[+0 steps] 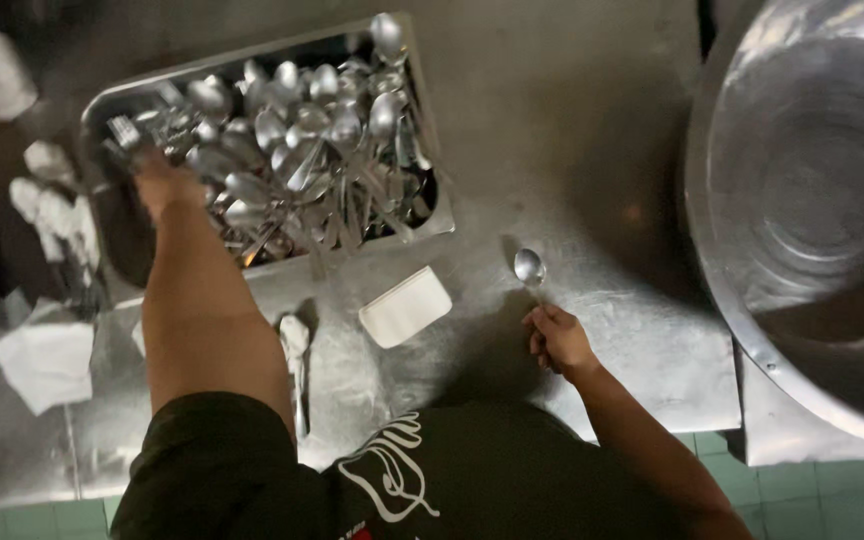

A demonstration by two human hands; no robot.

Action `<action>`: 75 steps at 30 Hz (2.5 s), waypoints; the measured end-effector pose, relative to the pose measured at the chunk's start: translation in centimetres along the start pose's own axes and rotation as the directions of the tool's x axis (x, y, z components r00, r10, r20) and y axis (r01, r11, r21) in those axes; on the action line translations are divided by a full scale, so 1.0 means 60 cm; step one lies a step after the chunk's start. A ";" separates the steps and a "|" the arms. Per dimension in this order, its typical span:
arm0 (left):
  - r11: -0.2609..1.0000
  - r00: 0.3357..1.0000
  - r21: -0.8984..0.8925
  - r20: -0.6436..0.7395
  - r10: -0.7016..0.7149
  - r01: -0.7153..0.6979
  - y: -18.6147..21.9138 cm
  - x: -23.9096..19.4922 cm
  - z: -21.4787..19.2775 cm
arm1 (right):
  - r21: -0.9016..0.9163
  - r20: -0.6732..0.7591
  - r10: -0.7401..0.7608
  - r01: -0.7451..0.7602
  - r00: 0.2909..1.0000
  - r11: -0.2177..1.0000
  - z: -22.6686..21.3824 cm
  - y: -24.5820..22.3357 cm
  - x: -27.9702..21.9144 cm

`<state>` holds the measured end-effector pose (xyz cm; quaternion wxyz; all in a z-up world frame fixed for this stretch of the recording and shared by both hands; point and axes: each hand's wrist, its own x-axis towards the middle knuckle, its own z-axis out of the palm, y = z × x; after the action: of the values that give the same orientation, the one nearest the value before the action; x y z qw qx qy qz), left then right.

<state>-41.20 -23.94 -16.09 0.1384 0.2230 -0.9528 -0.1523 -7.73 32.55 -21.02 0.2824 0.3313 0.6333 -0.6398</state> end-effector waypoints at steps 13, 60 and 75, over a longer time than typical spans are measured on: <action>0.840 0.800 -0.412 -0.599 0.042 -0.353 -0.042 0.111 -0.117 | -0.014 0.025 -0.016 0.016 1.000 1.000 -0.002 0.001 -0.001; 0.932 0.921 -0.010 0.154 0.359 -0.362 0.101 -0.697 -0.004 | -0.773 0.133 -0.291 0.283 0.947 0.568 -0.174 0.105 -0.103; 0.906 0.985 -0.418 0.122 0.124 -0.063 0.111 -0.654 -0.037 | -0.733 0.190 -0.424 0.415 0.885 0.539 -0.166 0.119 -0.056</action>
<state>-9.18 -0.41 -19.42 0.1194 0.1310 -0.9163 -0.3590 0.59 42.03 -22.59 0.2293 0.0248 0.9026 -0.3634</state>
